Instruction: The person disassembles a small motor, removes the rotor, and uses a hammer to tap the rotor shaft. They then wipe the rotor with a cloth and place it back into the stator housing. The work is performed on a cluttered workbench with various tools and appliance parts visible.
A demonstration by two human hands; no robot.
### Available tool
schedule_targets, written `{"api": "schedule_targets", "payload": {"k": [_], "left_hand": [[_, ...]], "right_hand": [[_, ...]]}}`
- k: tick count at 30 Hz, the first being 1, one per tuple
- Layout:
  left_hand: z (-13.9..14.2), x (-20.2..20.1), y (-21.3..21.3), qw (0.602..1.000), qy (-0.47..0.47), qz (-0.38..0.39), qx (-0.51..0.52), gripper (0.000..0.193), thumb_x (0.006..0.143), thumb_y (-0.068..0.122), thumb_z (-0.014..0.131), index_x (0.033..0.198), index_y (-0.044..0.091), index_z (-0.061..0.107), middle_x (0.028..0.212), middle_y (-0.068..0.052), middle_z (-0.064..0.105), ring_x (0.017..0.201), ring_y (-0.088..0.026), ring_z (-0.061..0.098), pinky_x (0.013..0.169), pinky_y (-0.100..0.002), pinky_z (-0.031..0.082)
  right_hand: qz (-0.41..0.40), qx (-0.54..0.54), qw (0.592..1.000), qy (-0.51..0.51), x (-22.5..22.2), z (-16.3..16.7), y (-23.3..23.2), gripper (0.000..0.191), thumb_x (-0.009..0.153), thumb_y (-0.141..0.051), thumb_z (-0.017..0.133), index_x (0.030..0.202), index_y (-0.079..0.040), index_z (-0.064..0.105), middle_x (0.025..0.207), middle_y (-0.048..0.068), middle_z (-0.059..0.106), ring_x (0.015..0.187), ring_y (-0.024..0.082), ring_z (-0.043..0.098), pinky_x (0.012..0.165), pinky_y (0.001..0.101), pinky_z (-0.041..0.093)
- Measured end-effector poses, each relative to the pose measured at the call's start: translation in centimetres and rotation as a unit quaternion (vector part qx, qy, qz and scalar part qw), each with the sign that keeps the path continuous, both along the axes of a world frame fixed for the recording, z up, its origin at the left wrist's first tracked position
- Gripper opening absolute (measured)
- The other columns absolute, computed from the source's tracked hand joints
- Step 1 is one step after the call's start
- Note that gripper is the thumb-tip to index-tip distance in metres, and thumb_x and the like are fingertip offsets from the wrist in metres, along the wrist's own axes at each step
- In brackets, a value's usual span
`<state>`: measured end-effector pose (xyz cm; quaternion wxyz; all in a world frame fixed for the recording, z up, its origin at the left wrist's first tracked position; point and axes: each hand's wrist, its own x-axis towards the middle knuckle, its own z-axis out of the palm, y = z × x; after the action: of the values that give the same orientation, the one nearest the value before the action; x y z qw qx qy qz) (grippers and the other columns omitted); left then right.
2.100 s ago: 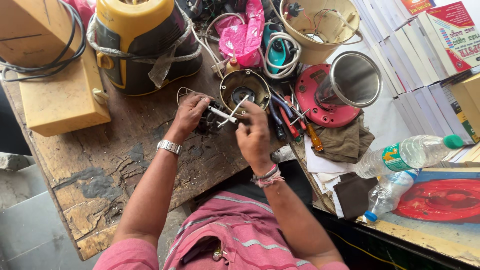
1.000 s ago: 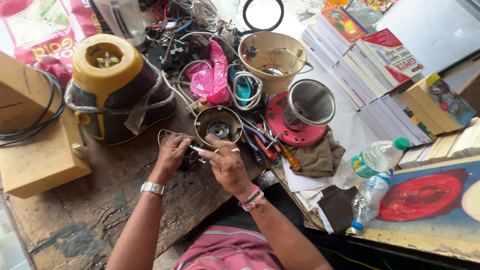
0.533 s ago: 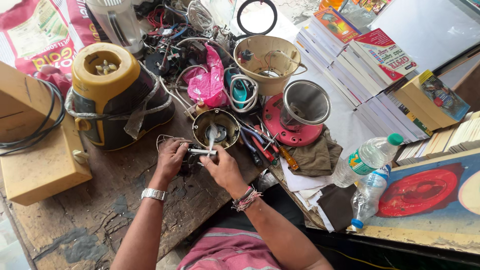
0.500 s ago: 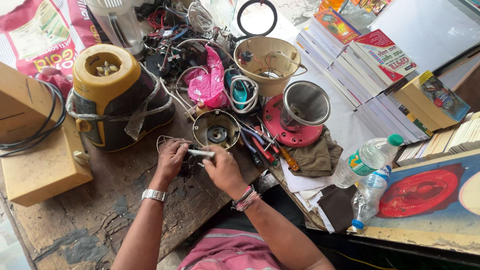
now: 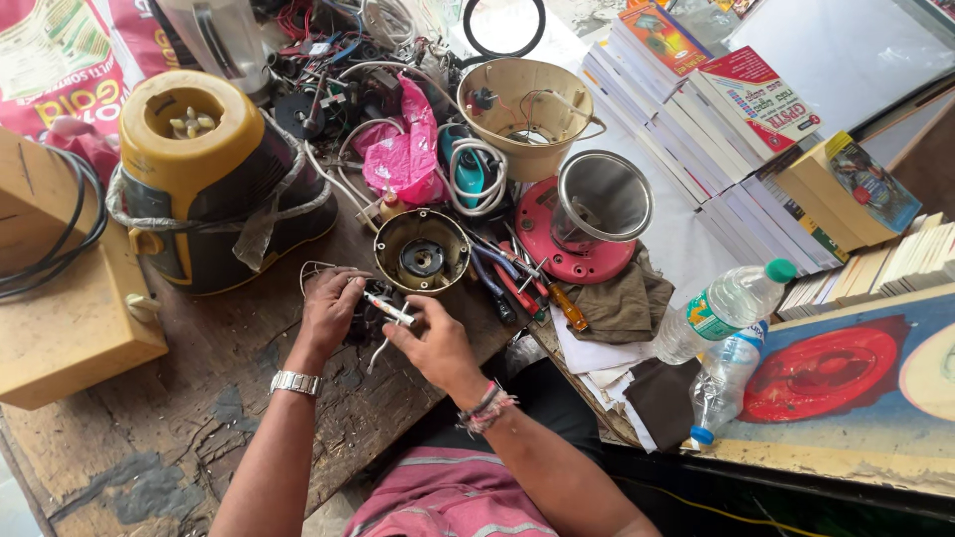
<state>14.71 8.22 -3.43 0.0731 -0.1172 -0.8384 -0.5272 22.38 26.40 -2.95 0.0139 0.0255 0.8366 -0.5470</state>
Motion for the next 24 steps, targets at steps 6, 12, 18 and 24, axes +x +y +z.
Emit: {"api": "schedule_targets", "payload": {"k": [6,12,18,24], "left_hand": [[0.4,0.4,0.0,0.999,0.032,0.000,-0.029,0.023,0.098,0.024,0.063,0.107,0.009,0.079,0.104,-0.010,0.071,0.103,-0.028,0.061,0.092,-0.040,0.047],[0.4,0.1,0.0,1.000,0.009,-0.003,-0.019,0.024,0.099,0.025,0.063,0.107,0.009,0.078,0.106,-0.008,0.071,0.100,-0.026,0.063,0.090,-0.039,0.048],[0.5,0.2,-0.1,1.000,-0.001,-0.011,-0.007,0.024,0.099,0.025,0.062,0.107,0.009,0.078,0.106,-0.009,0.071,0.100,-0.026,0.064,0.090,-0.038,0.048],[0.5,0.2,-0.2,1.000,-0.005,-0.011,-0.025,0.025,0.100,0.025,0.062,0.107,0.007,0.079,0.107,-0.011,0.071,0.101,-0.028,0.063,0.090,-0.040,0.048]], "right_hand": [[0.115,0.293,0.880,0.357,-1.0,1.2,0.1,0.024,0.091,-0.006,0.070,0.113,-0.014,0.072,0.128,0.008,0.070,0.115,0.026,0.070,0.097,0.0362,0.058],[0.041,0.126,0.943,0.305,0.0,3.4,0.5,0.061,0.081,-0.010,0.072,0.139,-0.010,0.056,0.143,0.021,0.056,0.123,0.033,0.061,0.090,0.0409,0.056],[-0.029,0.062,0.998,-0.018,-1.1,3.3,-0.1,0.068,0.086,-0.025,0.078,0.144,-0.010,0.048,0.123,0.013,0.066,0.103,0.032,0.067,0.091,0.0416,0.055],[0.126,0.276,0.864,0.401,-1.9,2.6,0.1,0.018,0.084,-0.005,0.070,0.098,-0.017,0.070,0.127,0.006,0.064,0.122,0.027,0.061,0.107,0.0409,0.049]]}}
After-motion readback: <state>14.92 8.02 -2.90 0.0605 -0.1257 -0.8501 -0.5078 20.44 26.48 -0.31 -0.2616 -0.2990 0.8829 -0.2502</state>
